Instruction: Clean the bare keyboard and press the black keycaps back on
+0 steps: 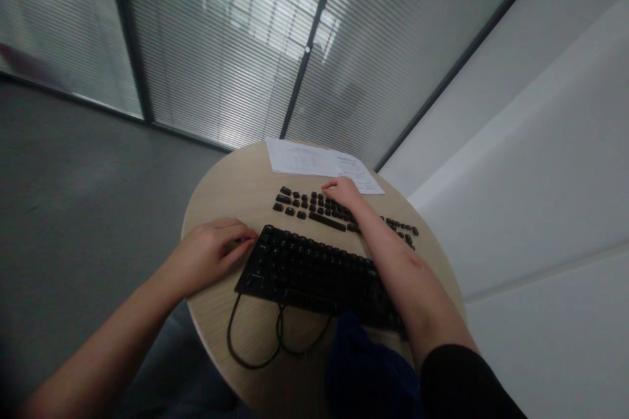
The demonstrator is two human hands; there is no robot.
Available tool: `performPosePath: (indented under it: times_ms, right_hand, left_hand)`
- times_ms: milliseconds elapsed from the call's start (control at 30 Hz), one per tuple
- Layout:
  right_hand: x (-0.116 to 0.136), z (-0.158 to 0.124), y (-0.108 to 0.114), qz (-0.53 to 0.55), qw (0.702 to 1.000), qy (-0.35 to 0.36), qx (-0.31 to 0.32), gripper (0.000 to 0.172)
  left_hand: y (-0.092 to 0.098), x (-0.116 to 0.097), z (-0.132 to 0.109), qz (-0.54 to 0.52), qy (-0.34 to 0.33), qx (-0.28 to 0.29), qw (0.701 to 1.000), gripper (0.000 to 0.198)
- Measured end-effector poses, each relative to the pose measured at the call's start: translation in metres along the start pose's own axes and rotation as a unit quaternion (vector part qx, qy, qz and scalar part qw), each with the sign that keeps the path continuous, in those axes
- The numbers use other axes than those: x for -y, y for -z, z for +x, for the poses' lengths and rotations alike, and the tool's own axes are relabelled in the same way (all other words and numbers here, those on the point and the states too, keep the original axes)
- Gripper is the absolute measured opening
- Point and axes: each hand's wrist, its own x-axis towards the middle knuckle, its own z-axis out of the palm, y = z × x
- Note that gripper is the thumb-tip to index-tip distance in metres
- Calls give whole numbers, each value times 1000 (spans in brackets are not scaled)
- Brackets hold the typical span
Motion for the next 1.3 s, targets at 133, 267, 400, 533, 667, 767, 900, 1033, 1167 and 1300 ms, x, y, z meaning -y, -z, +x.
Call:
performPosePath:
  times_ms: [133,267,400,533,667,767,900,1033,1167,1300]
  right_hand:
    - [-2,13,-10,12,999,25,40,15]
    - [-2,22,-16,24,995,48,82,16]
    - [-1,30,-23,33,992,59,103,15]
    - [10,32,-21,37,996,44,71,12]
    - [37,-2,-2,65,995,65,-28,12]
    - [61,-62,16,104,987,117,-43,14]
    - [82,-142,23,106,972,210,-24,11]
    - [86,-172,10,105,974,202,-17,10]
    - [87,-171,-3,83,976,200,-11,9]
    - [90,-173,-10,62,975,211,-23,8]
  left_hand:
    - [0,2,-1,-13,-5,0,1000,24]
    - [-1,4,-2,-13,-7,4,1000,23]
    - [-1,4,-2,-13,-10,5,1000,25]
    - [0,2,-1,-11,-12,3,1000,26]
    - [1,-1,-1,-15,-3,5,1000,26]
    - [0,-1,0,-20,2,1,1000,25]
    - [0,0,0,-17,5,-8,1000,24]
    - [0,0,0,-2,9,-2,1000,25]
    - [1,-1,0,4,17,4,1000,26]
    - [2,-5,-1,27,27,9,999,23]
